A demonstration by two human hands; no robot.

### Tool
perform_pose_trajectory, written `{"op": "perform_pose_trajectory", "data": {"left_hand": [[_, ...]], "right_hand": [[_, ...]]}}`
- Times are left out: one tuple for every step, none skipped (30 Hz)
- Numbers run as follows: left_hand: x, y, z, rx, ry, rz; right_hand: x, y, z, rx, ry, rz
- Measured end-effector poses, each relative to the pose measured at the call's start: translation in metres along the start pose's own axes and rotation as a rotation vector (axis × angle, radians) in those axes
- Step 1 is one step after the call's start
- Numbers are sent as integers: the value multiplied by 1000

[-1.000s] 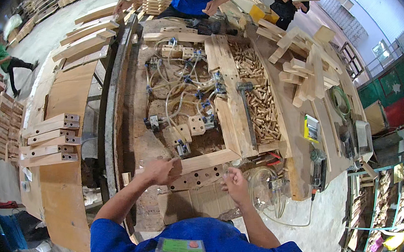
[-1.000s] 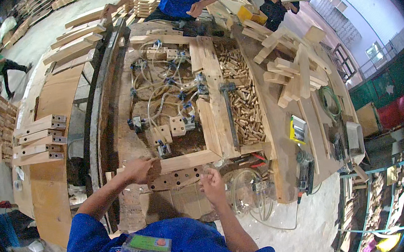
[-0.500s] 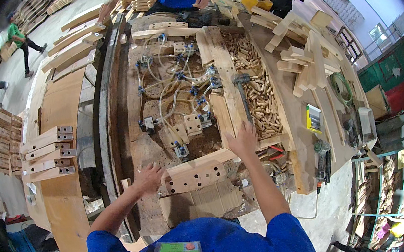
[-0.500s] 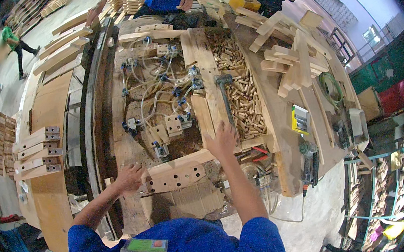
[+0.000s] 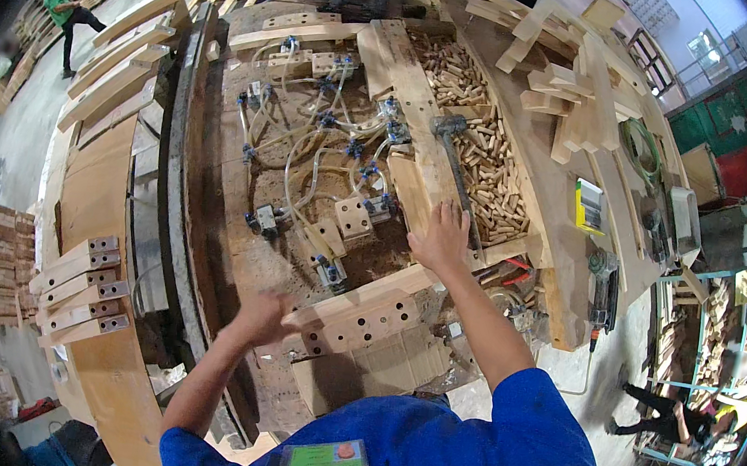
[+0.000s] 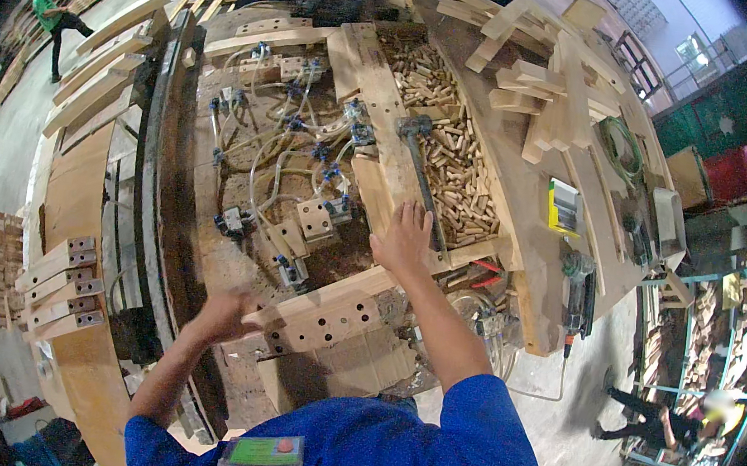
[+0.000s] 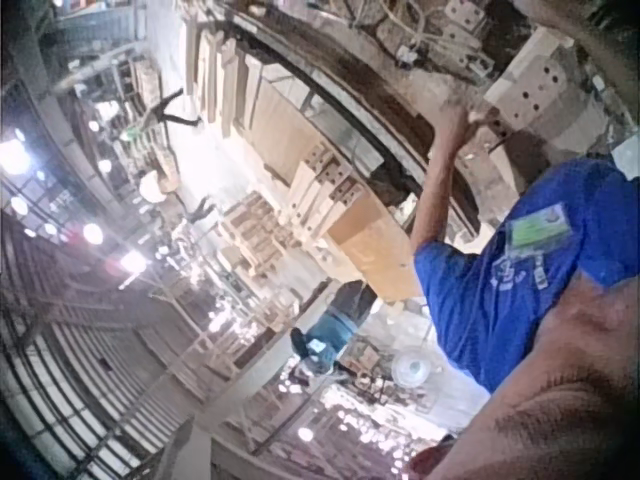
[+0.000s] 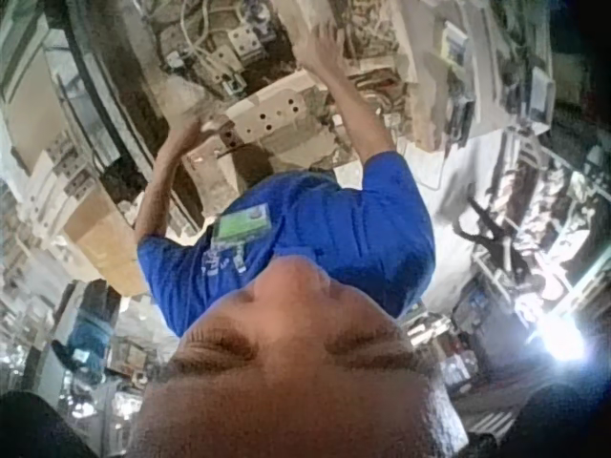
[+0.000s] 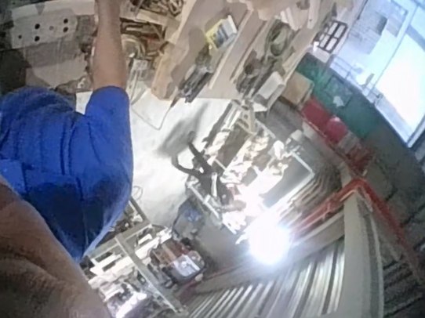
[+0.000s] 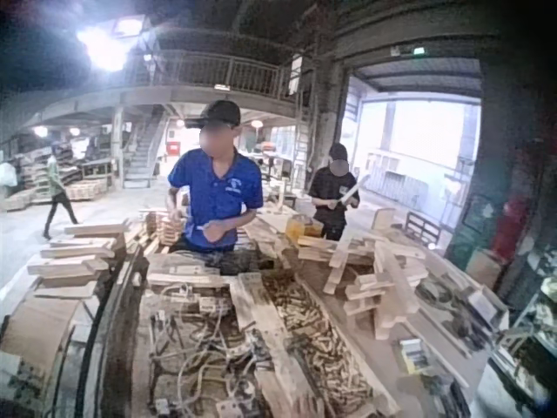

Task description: The person assembles wooden parts at a workbench in a factory. They pick up small wooden pieces, align them with a jig, and use a pneumatic nail gun to fasten them together. The person repeats this process for multiple pieces, placing finished parts aside.

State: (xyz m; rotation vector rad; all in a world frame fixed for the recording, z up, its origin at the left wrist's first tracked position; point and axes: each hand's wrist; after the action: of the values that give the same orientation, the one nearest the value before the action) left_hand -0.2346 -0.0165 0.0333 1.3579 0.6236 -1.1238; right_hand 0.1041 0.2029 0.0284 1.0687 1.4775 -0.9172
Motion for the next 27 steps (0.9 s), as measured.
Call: {"op": "perform_pose_trajectory", "data": {"left_hand": [[-18,-2,-16,-152,90,39],[-31,-5,-32,-266,303,27],[-45,-2,-52,-355,477,62],[-48,-6,-66,-274,715,93],[-50,-9,-73,-319,717,49],[-36,-26,-71,-237,812,41],[-35,-31,-81,-247,718,16],[-29,-44,-84,-159,849,38],[-22,-54,-88,-61,977,52],[-29,-46,-100,-199,756,169],[-33,-50,-94,-222,721,142],[-37,-49,-97,-183,723,110],[-40,-49,-98,-160,724,78],[-43,-47,-99,-136,719,63],[-40,-49,-96,-210,713,24],[-38,-52,-99,-229,737,91],[-34,-57,-100,-246,762,158],[-31,-56,-97,-268,707,43],[-30,-54,-97,-286,651,-77],[-32,-54,-103,-181,658,-74],[-33,-53,-108,-176,648,-93],[-34,-55,-105,-193,647,-119],[-33,-56,-102,-208,646,-146],[-30,-48,-108,-174,729,-71],[-24,-41,-108,-155,807,0],[-20,-44,-88,-185,899,48],[-18,-49,-65,-269,859,27]], "right_hand": [[1,5,0,13,16,6],[4,7,2,26,32,9],[6,10,6,44,46,18],[1,8,4,26,97,31],[-4,3,4,20,-1,4],[-19,-8,-7,4,-85,-19],[-19,-6,-9,69,-122,-76],[-13,-7,-4,88,75,-71],[-3,-5,-5,75,94,-38],[12,12,-4,35,90,22],[8,7,-3,26,24,-80],[13,9,-1,62,26,-63],[13,11,-1,64,15,-43],[14,13,0,70,3,-21],[9,7,0,36,-21,-2],[6,5,1,39,-28,1],[4,2,1,35,-32,-3],[4,3,1,43,-35,1],[4,7,6,49,-16,-7],[4,13,10,52,3,-14],[3,19,14,52,21,-25],[-1,19,13,53,-43,-52],[-5,22,22,98,28,-157],[0,35,41,170,105,-241],[1,45,57,230,177,-336],[-12,51,67,236,173,-374],[-30,64,85,242,165,-414]]}}
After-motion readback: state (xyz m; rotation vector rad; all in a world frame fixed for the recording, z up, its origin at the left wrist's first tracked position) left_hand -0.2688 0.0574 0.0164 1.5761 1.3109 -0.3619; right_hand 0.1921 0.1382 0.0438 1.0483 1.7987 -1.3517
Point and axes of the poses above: each hand's wrist, its own z-axis away from the middle knuckle, its own x-axis out of the palm, y = z × x, and after that the axes turned 15 degrees about y, right-handed
